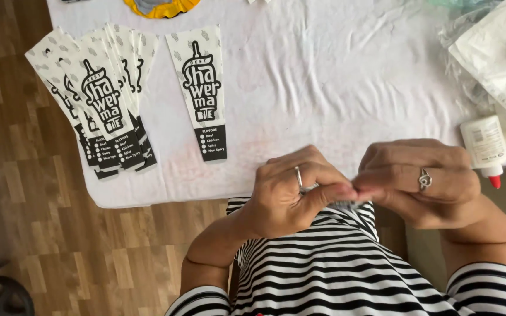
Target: Applying glue to paper labels and organizing them into stacks
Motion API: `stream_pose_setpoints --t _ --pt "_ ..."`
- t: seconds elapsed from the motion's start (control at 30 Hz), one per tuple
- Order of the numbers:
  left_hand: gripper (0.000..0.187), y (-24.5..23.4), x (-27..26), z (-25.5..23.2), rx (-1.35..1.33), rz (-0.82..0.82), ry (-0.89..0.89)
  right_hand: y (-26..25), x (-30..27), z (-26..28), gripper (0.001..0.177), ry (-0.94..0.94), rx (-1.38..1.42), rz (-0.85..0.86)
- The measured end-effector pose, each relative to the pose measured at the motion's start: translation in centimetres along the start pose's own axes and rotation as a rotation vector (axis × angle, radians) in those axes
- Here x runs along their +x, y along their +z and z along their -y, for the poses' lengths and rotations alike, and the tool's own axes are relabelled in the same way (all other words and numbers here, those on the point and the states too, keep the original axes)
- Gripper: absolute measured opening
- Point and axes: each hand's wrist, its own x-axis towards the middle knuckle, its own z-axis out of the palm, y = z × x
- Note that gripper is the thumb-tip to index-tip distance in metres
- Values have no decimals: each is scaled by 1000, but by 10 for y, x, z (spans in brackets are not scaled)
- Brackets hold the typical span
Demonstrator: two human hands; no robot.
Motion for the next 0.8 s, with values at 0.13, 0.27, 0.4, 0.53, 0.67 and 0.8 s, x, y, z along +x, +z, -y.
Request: stream_pose_setpoints --t 0.13,0.27,0.4,0.53,0.67,0.8 --pt "15 -4 -3 23 -418 166 -178 0 -8 -19 11 81 418 5" --pt "9 -1 -2 35 -183 0 -69 0 -1 -14 13 109 -110 -1" --pt "10 -2 -8 42 -38 -144 -67 -34 -39 -44 12 138 -140 210" --pt "5 -15 -11 56 -99 -215 -111 -46 -60 -37 22 779 -300 109" --pt "10 1 8 55 73 -140 -6 -17 7 -34 67 333 -401 235" --pt "15 -24 -4 75 -88 -16 -127 -25 -6 -77 37 263 -313 215"
